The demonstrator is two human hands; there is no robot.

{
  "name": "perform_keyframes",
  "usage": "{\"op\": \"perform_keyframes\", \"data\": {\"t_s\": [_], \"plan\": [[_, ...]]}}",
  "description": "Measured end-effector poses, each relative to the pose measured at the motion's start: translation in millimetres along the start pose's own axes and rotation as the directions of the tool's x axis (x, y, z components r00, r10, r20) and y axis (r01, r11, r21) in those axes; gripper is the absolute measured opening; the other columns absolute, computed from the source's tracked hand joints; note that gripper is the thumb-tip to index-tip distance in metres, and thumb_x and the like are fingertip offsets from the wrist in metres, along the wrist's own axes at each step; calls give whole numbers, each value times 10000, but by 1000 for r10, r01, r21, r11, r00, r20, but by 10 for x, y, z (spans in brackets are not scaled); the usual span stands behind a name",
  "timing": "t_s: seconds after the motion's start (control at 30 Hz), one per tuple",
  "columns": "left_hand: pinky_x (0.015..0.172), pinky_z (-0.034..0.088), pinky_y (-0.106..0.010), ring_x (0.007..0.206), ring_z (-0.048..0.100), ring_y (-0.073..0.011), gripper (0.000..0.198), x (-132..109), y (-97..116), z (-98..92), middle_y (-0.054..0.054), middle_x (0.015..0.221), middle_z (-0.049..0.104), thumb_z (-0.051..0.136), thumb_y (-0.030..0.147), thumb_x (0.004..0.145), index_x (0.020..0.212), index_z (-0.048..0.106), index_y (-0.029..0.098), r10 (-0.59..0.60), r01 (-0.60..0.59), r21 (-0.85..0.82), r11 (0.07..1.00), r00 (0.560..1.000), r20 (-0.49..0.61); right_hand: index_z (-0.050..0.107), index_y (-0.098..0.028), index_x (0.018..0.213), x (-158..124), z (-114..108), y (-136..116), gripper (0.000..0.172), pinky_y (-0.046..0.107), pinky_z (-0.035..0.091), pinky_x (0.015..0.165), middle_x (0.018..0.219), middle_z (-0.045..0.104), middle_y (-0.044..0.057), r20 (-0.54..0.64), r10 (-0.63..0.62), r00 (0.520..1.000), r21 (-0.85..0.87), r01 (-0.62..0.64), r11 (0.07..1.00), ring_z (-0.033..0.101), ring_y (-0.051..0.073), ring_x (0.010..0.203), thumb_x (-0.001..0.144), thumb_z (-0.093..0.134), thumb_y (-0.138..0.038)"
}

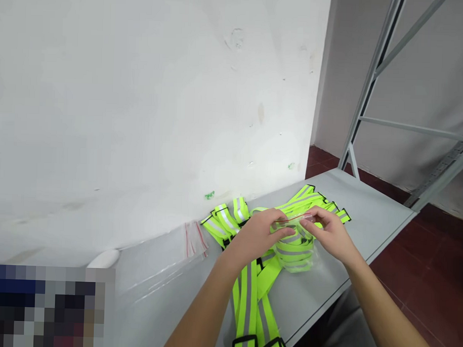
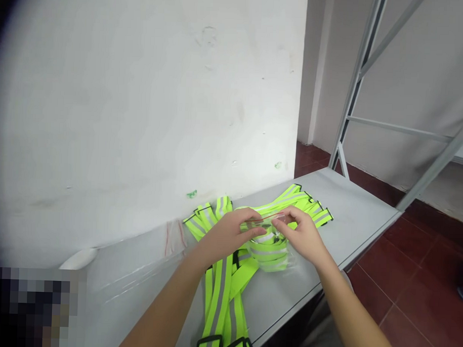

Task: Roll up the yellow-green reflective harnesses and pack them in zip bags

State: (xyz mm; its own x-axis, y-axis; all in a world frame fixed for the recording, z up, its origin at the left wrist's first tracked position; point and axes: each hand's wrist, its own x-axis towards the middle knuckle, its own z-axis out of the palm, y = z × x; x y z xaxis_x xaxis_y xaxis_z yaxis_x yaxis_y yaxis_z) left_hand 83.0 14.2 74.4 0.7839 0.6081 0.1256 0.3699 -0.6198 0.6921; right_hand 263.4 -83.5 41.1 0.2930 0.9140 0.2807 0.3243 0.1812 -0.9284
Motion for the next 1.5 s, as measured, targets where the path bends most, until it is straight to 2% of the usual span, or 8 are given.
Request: {"op": "perform_keyframes", "data": {"t_s": [0.23,0.4,0.6,0.83,1.03,1.23,1.37,1.5], "plan": [[742,470,-301,865,621,-199,359,8,17,14,-23,980,679,538,554,850,951,661,231,36,-36,21,999,999,-1,490,-202,657,-20,-106,-7,265,265,383,646,671,498,-28,-3,-87,996,-10,87,996,475,126,661,843,639,-319],[698,465,-288,869,618,-202,300,-8,-45,-80,-13,954,683,567,506,838,933,654,235,-41,43,-36,998,998,41,577,-193,679,-36,-169,11,228,285,425,676,692,573,-8,-21,-68,997,-43,67,997,527,142,684,821,663,-350],[645,433,-272,783,596,-173,231,-24,10,-107,2,851,669,535,430,863,868,647,228,-32,33,-7,999,999,41,712,-213,915,-12,-229,-26,248,318,477,734,866,668,38,88,-26,996,-131,37,991,615,194,816,772,714,-415],[645,417,-265,767,578,-162,233,-52,80,-117,14,827,652,537,440,872,851,640,233,-12,12,12,1000,998,58,664,-202,748,-7,-214,-17,180,312,456,708,767,638,21,52,-111,992,-147,118,982,593,174,753,843,651,-354],[611,401,-262,714,562,-153,286,-64,62,-149,15,786,630,520,476,876,793,604,215,-33,31,22,999,994,101,678,-209,753,-30,-255,-2,189,331,472,703,784,650,38,26,-127,992,-194,129,972,602,191,767,832,666,-380],[594,385,-265,669,544,-144,307,-80,132,-127,15,736,616,506,466,884,739,585,208,6,-11,59,998,997,81,715,-243,981,28,-251,-133,276,355,488,806,953,674,46,139,-108,984,-258,141,956,619,210,900,754,748,-397],[602,398,-270,669,557,-147,347,-112,168,-144,9,745,633,501,518,877,751,600,210,8,-14,58,998,995,96,719,-230,812,112,-204,-254,117,332,473,740,830,678,34,257,-174,951,-313,252,916,620,193,800,800,707,-346],[626,426,-267,718,590,-154,302,-150,146,-231,6,798,661,509,470,884,765,619,215,-13,8,36,999,991,134,673,-217,683,158,-186,-297,193,317,443,692,730,664,18,313,-179,933,-360,290,887,603,172,700,838,668,-332]]}}
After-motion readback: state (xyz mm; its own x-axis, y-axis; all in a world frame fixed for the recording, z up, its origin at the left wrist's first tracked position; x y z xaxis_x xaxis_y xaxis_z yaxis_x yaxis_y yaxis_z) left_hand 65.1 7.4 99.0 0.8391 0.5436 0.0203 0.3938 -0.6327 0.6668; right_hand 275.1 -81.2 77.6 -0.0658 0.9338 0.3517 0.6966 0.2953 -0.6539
